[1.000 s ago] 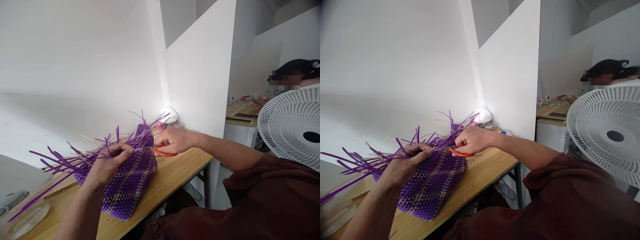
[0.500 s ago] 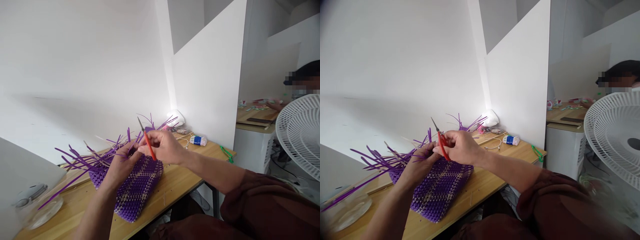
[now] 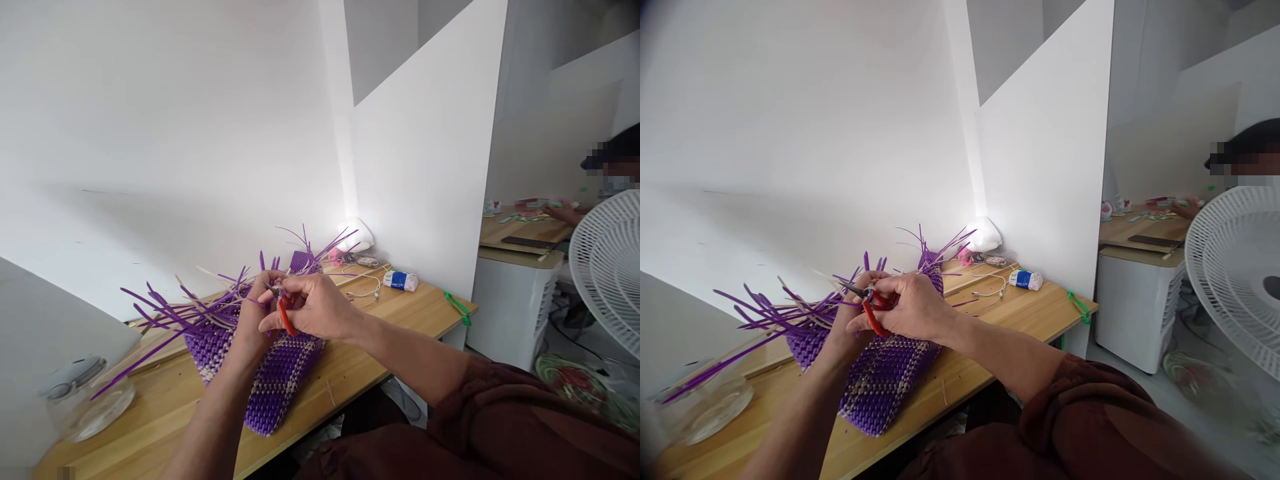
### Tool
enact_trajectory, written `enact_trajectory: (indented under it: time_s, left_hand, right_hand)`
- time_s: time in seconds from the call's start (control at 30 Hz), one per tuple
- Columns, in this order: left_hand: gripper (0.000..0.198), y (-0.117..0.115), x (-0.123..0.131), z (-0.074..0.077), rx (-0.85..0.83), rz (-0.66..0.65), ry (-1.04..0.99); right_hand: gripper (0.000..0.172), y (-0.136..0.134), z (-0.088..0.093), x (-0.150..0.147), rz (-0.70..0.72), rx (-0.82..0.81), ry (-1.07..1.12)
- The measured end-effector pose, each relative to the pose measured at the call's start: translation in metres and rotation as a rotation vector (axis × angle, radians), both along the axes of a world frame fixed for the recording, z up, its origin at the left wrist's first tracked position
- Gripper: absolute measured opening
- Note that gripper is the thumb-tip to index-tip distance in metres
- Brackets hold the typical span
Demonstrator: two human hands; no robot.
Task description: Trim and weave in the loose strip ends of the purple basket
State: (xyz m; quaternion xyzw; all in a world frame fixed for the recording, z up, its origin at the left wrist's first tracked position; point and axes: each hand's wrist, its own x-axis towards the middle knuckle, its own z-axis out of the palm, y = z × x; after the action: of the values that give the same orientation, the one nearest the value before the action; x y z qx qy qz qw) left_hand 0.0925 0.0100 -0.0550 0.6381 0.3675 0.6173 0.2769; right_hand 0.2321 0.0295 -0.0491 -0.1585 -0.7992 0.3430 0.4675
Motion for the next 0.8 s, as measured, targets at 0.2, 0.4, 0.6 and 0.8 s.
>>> enact_trajectory:
  time_s: [0.2,0.4,0.6,0.8]
  left_hand:
    - [0.023,0.01,-0.007,-0.015,0.003,0.077,-0.012]
    - [0.01,0.01,-0.005,-0.014,0.131,0.229,0.265]
    - [0.002,0.008,-0.006,-0.008,0.136,0.377,0.499]
    - [0.021,0.009,-0.006,-0.01,0.123,0.394,0.539]
  right_hand:
    - [0.041,-0.009,-0.003,0.005,0.016,-0.077,-0.03]
    - [0.023,-0.009,-0.001,0.001,-0.062,-0.047,0.019]
    - [0.017,-0.004,-0.002,0.005,-0.004,-0.164,0.041]
    - [0.029,-0.005,-0.006,0.008,-0.037,-0.169,0.052]
